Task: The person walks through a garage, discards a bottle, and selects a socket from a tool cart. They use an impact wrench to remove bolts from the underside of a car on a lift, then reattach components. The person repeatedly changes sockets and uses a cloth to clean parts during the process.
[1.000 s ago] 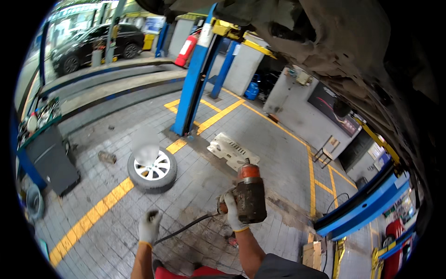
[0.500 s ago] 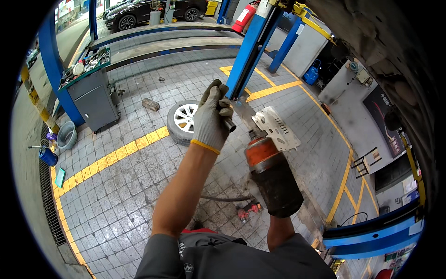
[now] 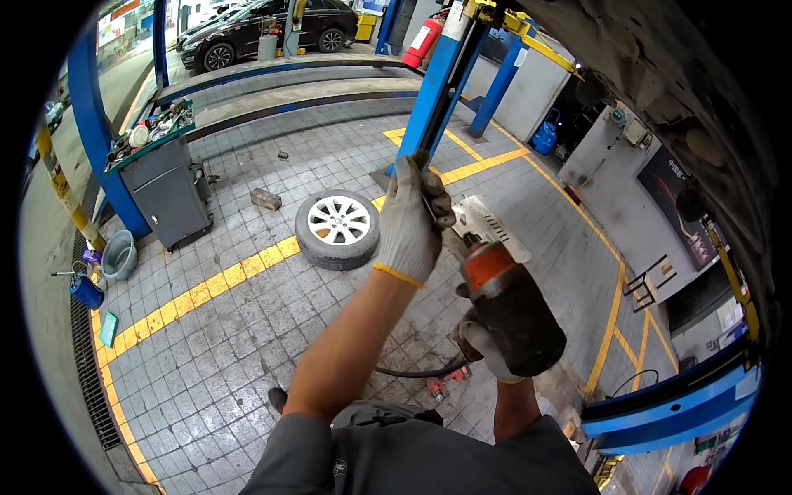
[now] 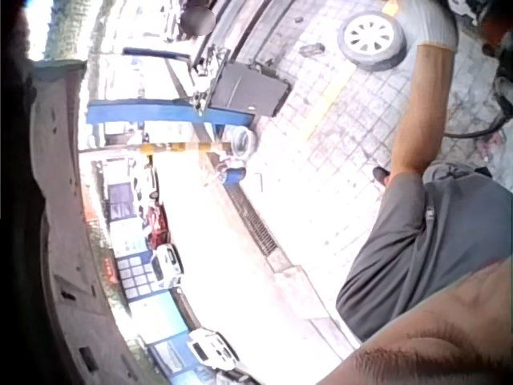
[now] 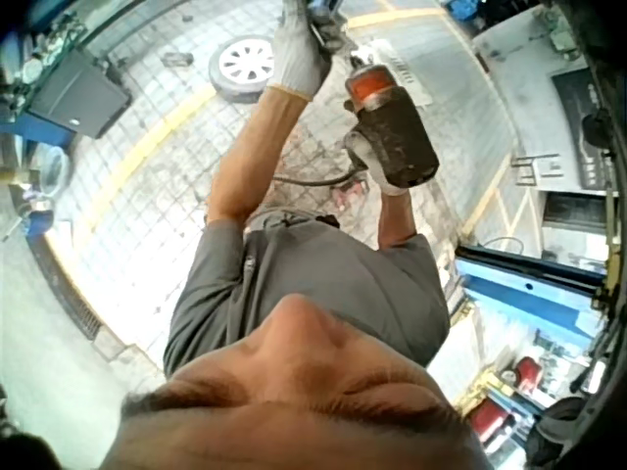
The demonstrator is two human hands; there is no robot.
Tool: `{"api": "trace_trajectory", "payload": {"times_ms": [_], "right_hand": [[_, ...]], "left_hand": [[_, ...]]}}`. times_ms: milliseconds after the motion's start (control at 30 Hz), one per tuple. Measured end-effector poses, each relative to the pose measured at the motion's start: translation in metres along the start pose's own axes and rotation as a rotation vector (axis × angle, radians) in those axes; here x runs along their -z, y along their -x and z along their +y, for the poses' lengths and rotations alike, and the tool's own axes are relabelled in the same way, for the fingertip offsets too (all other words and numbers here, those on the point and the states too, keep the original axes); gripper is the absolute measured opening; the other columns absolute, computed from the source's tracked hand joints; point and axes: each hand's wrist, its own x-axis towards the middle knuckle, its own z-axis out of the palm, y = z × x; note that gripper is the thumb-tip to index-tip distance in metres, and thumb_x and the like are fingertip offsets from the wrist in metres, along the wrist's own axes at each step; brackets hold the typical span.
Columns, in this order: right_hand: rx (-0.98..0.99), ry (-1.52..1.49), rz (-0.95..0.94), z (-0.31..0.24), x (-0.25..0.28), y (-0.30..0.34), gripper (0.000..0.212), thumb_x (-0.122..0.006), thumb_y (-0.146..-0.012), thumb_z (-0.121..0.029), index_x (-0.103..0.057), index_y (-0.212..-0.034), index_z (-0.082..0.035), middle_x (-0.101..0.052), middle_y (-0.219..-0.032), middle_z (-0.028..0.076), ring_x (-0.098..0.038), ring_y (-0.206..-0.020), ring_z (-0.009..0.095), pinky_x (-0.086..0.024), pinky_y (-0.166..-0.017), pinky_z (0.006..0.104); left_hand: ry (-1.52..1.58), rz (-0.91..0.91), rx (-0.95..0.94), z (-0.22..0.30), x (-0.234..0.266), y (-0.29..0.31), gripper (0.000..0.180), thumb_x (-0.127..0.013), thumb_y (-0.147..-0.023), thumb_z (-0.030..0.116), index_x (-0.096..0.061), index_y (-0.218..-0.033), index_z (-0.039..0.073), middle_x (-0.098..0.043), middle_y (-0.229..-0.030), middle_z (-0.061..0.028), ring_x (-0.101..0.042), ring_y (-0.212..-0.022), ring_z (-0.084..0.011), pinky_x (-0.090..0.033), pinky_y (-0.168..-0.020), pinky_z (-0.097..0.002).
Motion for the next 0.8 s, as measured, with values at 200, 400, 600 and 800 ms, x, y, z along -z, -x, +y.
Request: {"api": "trace_trajectory", "payload": {"times_ms": [200,400,600,800], "right_hand": [[-0.242,-0.624,-0.132,-0.031,0.028,0.003,0.05,-0.069,-0.087,0.004,-0.057,-0.135,-0.002,-0.07,-0.109,0.009,-0.064,-0.081,0.011,-0.051,-0.068,0.0254],[-0.293,-0.61,-0.131,-0.077,0.053,0.002,0.045,-0.073,-0.084,0.001,-0.06,-0.127,0.002,-0.07,-0.091,0.011,-0.065,-0.068,0.015,-0.052,-0.061,0.0287],[-0.416,-0.396,-0.197,-0.083,0.089,0.002,0.043,-0.078,-0.079,0.005,-0.066,-0.12,0.001,-0.073,-0.107,0.011,-0.073,-0.087,0.018,-0.06,-0.074,0.0321],[-0.318,-0.77,-0.211,-0.106,0.11,0.0,0.044,-0.078,-0.081,0.0,-0.066,-0.124,-0.002,-0.072,-0.112,0.01,-0.071,-0.098,0.019,-0.059,-0.087,0.0335]], "left_hand": [[-1.113,-0.558,-0.164,0.011,0.03,0.027,0.057,-0.036,-0.115,0.049,-0.071,-0.114,0.004,-0.052,-0.065,0.001,-0.048,-0.057,-0.0099,-0.045,-0.056,-0.0271],[-1.326,-0.765,-0.644,0.007,0.009,0.041,0.035,-0.051,-0.109,0.031,-0.075,-0.11,0.005,-0.074,-0.081,-0.0108,-0.073,-0.073,-0.0218,-0.056,-0.068,-0.0351],[-1.673,-1.05,-0.778,0.003,-0.03,0.051,0.031,-0.062,-0.103,0.04,-0.076,-0.093,0.014,-0.074,-0.077,-0.0071,-0.073,-0.067,-0.0264,-0.059,-0.066,-0.0363],[-1.722,-1.116,-0.795,0.006,-0.038,0.043,0.031,-0.065,-0.102,0.041,-0.076,-0.092,0.014,-0.075,-0.077,-0.0041,-0.074,-0.068,-0.0247,-0.058,-0.063,-0.035]]}}
